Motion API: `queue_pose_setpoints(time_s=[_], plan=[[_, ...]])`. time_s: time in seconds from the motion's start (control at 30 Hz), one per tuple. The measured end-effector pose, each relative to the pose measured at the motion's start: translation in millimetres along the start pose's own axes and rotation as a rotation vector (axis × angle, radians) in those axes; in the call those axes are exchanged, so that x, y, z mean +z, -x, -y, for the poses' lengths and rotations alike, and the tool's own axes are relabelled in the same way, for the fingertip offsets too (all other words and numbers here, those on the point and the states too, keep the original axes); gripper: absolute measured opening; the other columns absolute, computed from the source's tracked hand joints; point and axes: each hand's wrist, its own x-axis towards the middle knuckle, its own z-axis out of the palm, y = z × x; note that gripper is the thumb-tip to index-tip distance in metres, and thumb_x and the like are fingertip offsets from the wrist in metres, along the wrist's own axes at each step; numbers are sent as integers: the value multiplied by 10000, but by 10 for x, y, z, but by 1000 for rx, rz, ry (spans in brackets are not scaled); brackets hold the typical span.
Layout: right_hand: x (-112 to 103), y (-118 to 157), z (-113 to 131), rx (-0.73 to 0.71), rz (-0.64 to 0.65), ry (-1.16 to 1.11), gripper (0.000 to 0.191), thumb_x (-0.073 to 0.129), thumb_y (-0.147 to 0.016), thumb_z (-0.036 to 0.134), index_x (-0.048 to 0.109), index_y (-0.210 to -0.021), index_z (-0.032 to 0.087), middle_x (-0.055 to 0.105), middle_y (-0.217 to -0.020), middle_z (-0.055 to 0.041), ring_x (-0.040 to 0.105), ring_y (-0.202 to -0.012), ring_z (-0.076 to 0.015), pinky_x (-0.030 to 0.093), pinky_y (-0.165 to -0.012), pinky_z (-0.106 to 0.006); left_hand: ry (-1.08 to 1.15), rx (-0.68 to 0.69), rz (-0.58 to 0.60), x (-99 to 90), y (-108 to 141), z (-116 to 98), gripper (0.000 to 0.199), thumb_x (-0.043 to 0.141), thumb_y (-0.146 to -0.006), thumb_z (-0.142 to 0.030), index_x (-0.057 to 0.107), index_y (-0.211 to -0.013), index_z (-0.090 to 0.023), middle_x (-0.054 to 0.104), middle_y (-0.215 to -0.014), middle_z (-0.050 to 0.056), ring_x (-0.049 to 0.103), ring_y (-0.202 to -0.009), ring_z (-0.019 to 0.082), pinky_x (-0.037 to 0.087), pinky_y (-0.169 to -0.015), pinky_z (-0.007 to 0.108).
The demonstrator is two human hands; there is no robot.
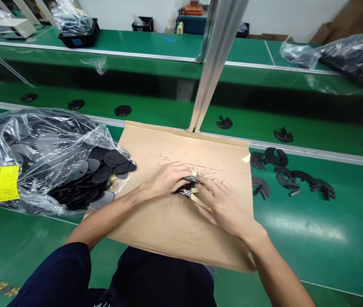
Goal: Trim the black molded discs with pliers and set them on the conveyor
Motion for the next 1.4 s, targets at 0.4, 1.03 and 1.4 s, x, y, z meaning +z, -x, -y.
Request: queue_pose_setpoints(time_s=[0.4, 1.03, 1.4], plan=[[258, 20, -203, 224, -331, -503, 363, 692, -907, 280, 616, -1256, 215, 711, -1099, -123, 701, -993, -270, 611, -854, -458, 440, -273, -183, 103, 361, -15, 258, 653, -941, -270, 678, -1184, -188, 753, -1129, 99, 708, -1067, 202, 566, -955, 342], [509, 132, -265, 136, -254, -509, 507, 743, -881, 257, 579, -1360, 230, 716, -1118, -118, 714, -1005, -256, 632, -827, -412, 510, -265, -159, 106, 435, -35, 113, 705, -916, -205, 699, -1028, -188, 764, -895, 70, 712, -827, 167, 555, -753, 286], [520, 114, -269, 66, -274, -477, 547, 764, -868, 253, 561, -1373, 199, 714, -1090, -128, 705, -927, -244, 613, -766, -395, 488, -169, -199, 66, 395, -24, 112, 697, -937, -278, 770, -985, -208, 799, -882, 83, 751, -813, 192, 593, -744, 338]])
